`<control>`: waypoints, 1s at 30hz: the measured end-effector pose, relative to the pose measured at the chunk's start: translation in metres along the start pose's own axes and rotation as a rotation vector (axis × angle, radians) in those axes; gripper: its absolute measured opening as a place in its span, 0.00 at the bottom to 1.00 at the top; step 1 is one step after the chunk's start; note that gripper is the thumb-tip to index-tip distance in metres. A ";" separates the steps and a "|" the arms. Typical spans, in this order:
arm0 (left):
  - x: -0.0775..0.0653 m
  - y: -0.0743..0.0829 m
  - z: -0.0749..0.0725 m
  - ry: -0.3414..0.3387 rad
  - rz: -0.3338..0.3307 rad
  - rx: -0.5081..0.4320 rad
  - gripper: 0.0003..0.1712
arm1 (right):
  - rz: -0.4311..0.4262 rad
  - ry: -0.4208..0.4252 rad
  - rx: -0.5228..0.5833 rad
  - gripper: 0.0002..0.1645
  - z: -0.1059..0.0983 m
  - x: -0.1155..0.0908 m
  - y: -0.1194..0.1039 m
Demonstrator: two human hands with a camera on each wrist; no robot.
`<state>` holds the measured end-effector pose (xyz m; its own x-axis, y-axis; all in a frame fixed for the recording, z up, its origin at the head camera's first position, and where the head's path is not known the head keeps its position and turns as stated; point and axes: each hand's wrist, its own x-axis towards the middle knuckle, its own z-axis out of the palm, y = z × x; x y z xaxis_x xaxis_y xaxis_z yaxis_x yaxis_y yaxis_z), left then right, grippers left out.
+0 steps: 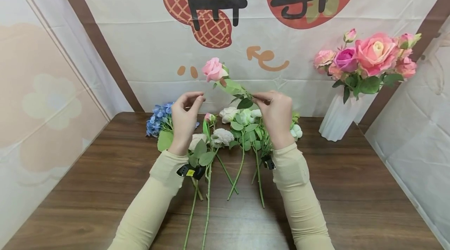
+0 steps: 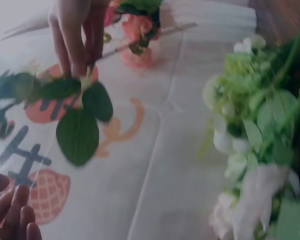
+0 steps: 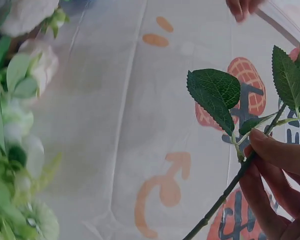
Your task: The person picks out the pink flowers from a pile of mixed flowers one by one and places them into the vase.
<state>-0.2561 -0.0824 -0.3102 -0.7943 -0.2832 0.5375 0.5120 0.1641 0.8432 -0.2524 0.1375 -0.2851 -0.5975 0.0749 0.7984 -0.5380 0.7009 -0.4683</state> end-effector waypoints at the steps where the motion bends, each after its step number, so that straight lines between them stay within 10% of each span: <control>1: 0.000 -0.001 -0.003 0.003 0.002 0.008 0.10 | 0.002 0.006 -0.013 0.07 -0.002 0.002 0.002; 17: -0.002 0.015 -0.048 0.043 0.010 0.137 0.13 | -0.009 0.163 -0.148 0.07 -0.049 0.026 0.038; 24: 0.011 -0.032 -0.072 0.079 0.018 0.209 0.12 | 0.001 0.200 -0.179 0.08 -0.068 0.032 0.050; 30: 0.012 -0.039 -0.088 0.108 0.010 0.296 0.13 | 0.029 0.270 -0.173 0.10 -0.083 0.038 0.055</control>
<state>-0.2568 -0.1748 -0.3381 -0.7422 -0.3762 0.5547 0.3898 0.4309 0.8138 -0.2550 0.2382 -0.2495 -0.4192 0.2661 0.8680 -0.3998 0.8043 -0.4397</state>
